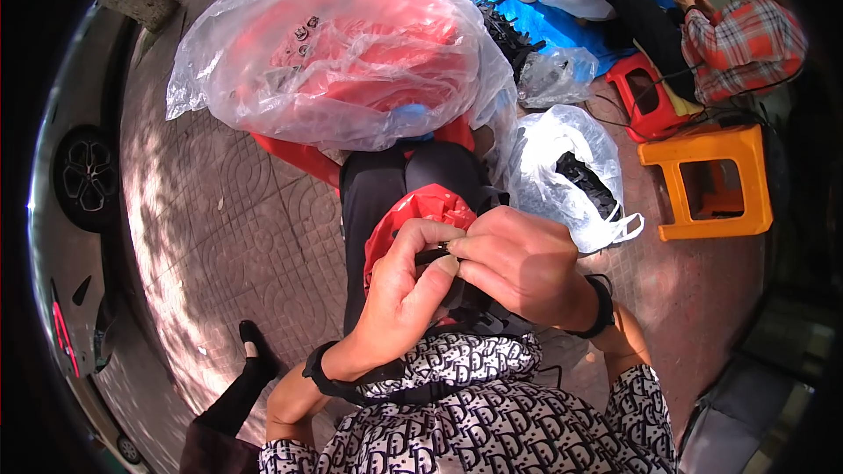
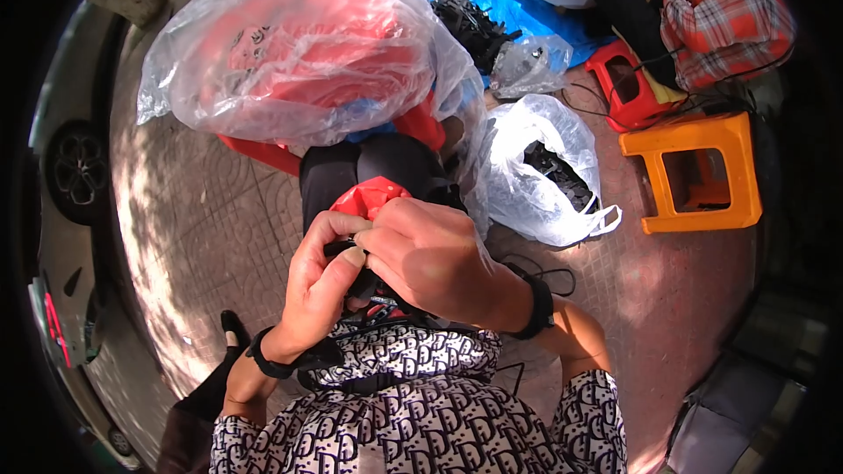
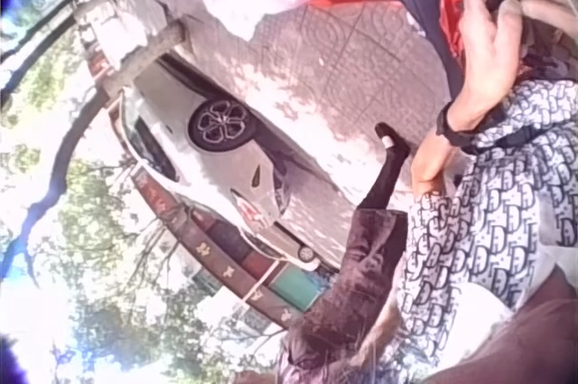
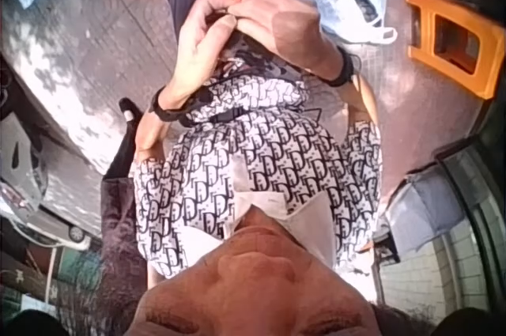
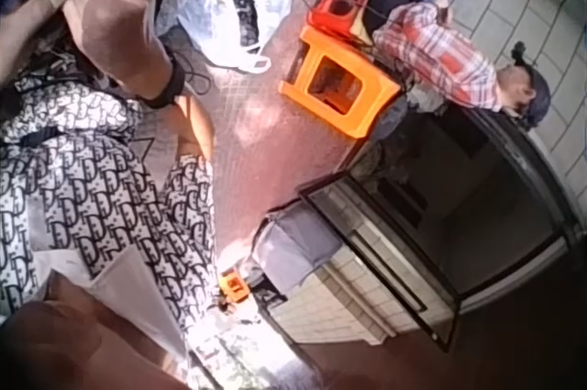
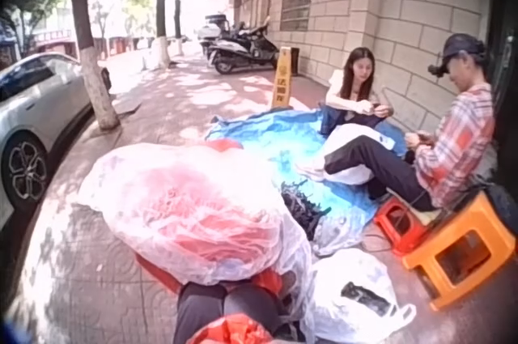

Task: The recorder is inspecting and sorting small black plastic or rubber components, possibly shoe or garment parts, from bags while sitting on the sidewalk.

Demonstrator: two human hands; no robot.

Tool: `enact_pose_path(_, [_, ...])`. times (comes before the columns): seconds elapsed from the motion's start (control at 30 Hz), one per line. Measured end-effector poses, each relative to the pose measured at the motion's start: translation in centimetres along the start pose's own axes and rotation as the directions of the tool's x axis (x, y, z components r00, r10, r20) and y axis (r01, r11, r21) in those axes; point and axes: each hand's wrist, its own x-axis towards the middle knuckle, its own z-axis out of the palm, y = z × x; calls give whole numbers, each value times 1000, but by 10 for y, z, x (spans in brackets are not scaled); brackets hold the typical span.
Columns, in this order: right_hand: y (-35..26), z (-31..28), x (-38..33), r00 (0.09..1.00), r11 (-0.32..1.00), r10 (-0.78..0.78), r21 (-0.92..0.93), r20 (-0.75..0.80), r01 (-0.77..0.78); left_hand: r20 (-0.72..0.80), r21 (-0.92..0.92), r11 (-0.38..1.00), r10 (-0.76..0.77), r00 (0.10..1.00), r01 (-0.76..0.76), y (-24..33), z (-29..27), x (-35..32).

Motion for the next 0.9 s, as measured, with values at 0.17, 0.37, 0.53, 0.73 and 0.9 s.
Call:
enact_pose_path(0.17, [-4, -5, 4, 999, 999, 33, 26, 38, -34, 51, 77, 992, 95, 994, -99, -5, -4, 1])
enact_pose_path(0.37, [1, -3, 1, 974, 939, 211, 261, 83, -225, -1, -69, 986, 150, 989, -150, -18, -2, 0])
enact_pose_path(0.53, [-4, -5, 3, 970, 946, 207, 226, 124, -231, -29, 56, 979, 199, 980, -197, -15, 2, -5])
enact_pose_path(0.73, [-4, 5, -2, 993, 992, 105, 66, 63, -109, -146, 29, 978, 210, 967, -208, -27, 8, -6])
enact_pose_path(0.9, [-5, 9, -5, 994, 994, 104, 20, 40, -105, -105, 64, 988, 149, 983, -143, -20, 1, -5])
